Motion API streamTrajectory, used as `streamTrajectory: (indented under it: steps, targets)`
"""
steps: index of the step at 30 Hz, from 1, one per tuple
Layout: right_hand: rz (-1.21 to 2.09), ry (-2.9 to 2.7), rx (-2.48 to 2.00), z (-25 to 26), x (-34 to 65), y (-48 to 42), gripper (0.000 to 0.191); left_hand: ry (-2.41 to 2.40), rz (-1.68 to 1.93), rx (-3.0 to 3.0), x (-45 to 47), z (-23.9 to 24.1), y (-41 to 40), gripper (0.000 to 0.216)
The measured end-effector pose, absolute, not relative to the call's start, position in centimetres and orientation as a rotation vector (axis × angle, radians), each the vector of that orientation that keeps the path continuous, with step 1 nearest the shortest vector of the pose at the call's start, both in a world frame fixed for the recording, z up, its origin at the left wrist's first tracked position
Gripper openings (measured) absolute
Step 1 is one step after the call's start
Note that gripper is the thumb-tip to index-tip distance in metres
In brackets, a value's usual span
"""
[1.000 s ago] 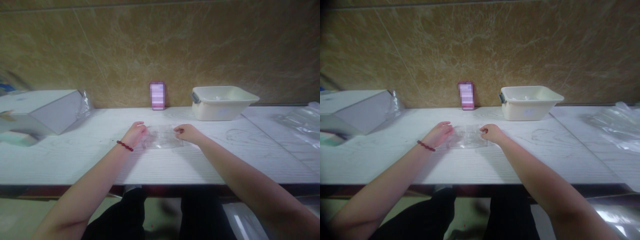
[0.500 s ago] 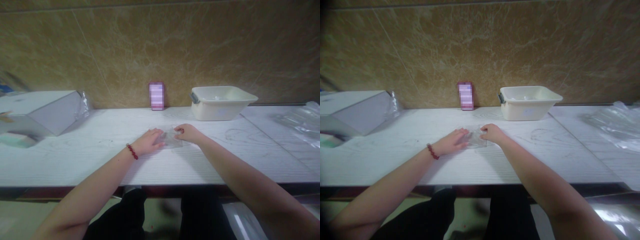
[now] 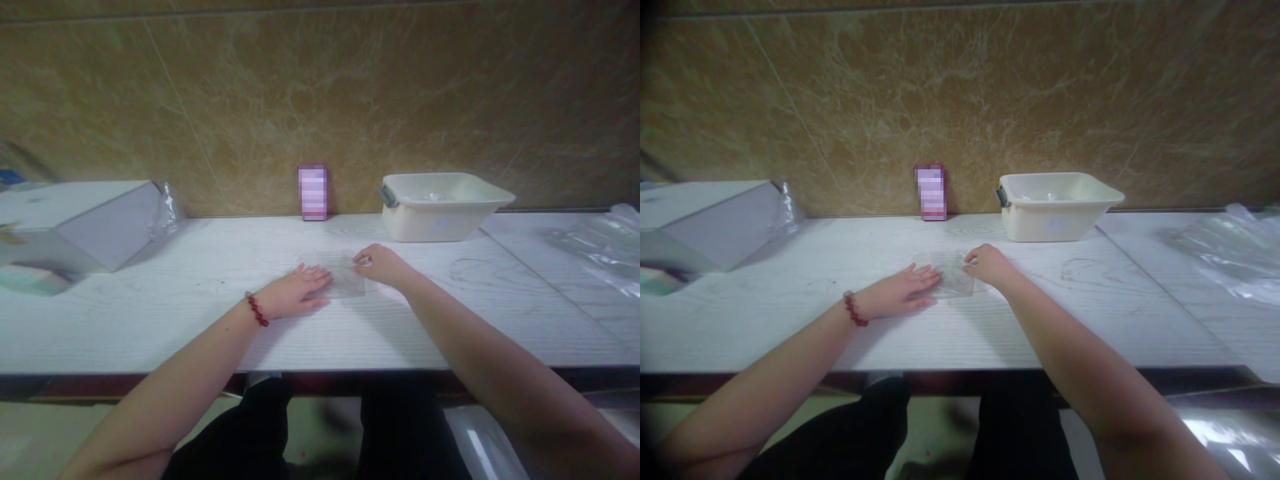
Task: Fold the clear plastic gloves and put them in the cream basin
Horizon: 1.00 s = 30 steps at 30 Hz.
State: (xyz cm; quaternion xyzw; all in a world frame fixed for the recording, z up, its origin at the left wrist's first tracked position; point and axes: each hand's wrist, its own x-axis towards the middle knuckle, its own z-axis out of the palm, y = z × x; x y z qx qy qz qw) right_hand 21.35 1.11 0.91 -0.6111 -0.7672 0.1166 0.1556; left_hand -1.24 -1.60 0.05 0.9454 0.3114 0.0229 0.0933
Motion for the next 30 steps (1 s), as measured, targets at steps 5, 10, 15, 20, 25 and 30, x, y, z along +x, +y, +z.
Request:
streamTrajectory:
  steps: [5,10,15,20,25,30]
  targets:
    - [0.354,-2.154,-1.843,1.5,21.6,0.9,0.024,1.156,0.458,2.464,-2.2,0.4,-0.9,0.046]
    - [0.518,-1.891,-1.817,0.9,21.4,1.2,0.03,1.402,1.021,1.461,-2.1,0.0,0.2,0.041]
    - [0.75,-1.632,-1.714,-0.4,21.2,1.9,0.032,1.245,1.226,0.937,-1.8,0.0,1.0,0.029]
    - [0.942,-1.493,-1.595,-1.2,21.1,2.5,0.034,1.219,1.194,0.911,-1.9,0.1,1.4,0.031]
    - [1.009,-1.468,-1.514,-1.8,21.0,2.9,0.034,1.338,1.044,1.226,-2.2,-0.6,1.8,0.038]
    - [0.999,-1.507,-1.515,-1.9,20.7,2.9,0.032,1.404,0.825,2.121,-1.7,-0.9,0.8,0.043]
